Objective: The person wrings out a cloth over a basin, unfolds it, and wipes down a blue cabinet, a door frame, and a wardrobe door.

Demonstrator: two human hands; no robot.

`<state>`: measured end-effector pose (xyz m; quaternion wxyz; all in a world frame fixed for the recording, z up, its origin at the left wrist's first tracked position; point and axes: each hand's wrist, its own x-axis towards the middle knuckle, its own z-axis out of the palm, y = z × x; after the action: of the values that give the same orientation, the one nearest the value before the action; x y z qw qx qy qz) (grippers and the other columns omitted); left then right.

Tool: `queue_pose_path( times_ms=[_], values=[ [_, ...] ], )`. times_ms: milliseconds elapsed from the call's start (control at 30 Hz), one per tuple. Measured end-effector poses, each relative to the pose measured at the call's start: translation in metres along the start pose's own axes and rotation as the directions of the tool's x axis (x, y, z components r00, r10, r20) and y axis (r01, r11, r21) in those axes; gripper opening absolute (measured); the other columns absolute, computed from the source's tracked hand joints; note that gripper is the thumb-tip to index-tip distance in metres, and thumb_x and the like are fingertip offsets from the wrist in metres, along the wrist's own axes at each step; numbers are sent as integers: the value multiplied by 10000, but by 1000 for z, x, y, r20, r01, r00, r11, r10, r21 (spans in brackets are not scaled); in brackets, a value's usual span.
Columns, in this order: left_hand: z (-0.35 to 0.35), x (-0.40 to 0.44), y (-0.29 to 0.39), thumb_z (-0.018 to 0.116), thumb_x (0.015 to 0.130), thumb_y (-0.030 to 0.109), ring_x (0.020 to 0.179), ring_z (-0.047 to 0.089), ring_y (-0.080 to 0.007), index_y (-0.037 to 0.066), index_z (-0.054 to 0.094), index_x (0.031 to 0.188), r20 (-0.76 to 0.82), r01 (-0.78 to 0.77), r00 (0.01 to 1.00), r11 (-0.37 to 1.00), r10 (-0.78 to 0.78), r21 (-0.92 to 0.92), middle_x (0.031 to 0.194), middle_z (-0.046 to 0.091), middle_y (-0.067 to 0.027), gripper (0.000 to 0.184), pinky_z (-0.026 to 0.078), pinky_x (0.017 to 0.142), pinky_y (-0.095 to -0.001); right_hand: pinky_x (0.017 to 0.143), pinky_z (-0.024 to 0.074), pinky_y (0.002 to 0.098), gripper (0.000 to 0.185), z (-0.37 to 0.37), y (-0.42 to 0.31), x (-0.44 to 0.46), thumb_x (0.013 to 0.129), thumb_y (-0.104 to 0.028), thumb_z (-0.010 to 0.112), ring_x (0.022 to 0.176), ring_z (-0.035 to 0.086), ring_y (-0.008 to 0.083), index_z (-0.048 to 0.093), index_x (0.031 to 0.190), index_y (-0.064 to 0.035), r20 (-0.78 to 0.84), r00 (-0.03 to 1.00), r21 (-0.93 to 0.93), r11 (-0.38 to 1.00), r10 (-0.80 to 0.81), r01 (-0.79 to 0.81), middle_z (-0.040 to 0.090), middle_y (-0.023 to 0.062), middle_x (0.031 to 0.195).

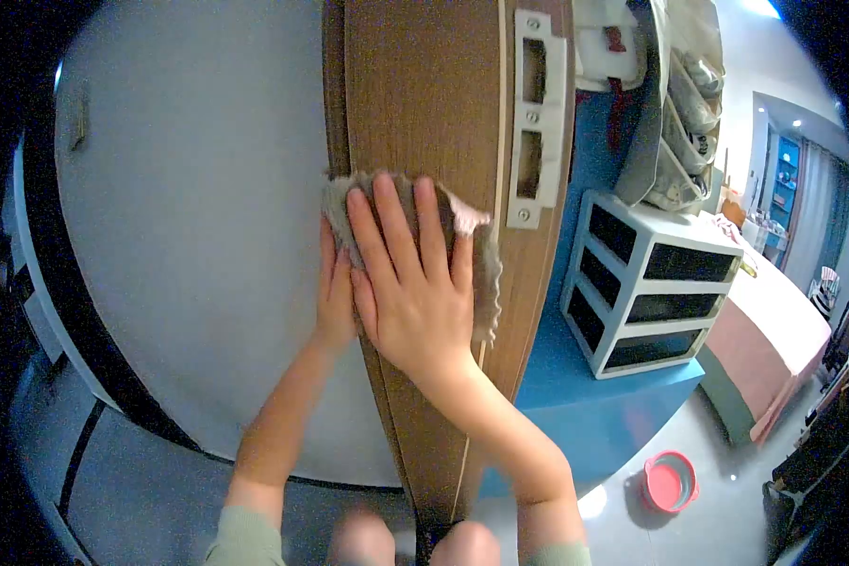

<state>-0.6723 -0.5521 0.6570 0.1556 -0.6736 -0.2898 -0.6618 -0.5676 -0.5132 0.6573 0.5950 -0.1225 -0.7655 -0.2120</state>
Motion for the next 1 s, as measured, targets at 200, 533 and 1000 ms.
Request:
queue_pose_path(
  times_ms=[200, 533, 1000],
  values=[
    [-9, 82, 12, 306, 910, 138, 1350, 98, -244, -2, 92, 1389, 49, -232, 972, 892, 231, 388, 1462, 106, -142, 543, 103, 1092, -349, 1036, 180, 510, 529, -2, 20, 71, 835, -242, 435, 1287, 270, 337, 359, 1338, -98, -228, 967, 12, 992, -117, 123, 316, 118, 1391],
    [-1, 102, 10, 323, 910, 151, 1342, 123, -276, -5, 171, 1371, 47, -219, 971, 786, 236, 579, 1451, 145, -149, 510, 117, 1088, -381, 1038, 203, 488, 515, -9, 25, 88, 846, -226, 417, 1284, 279, 334, 358, 1324, -44, -285, 952, 64, 988, -114, 138, 331, 143, 1377],
    [2, 82, 14, 348, 912, 169, 1332, 156, -321, -10, 280, 1346, 134, -340, 929, 648, 346, 682, 1435, 199, -158, 475, 136, 1083, -424, 1042, 219, 441, 547, -9, 54, 79, 829, -263, 443, 1249, 339, 294, 356, 1318, -34, -311, 924, 31, 969, -222, 243, 365, 133, 1359]
  ],
)
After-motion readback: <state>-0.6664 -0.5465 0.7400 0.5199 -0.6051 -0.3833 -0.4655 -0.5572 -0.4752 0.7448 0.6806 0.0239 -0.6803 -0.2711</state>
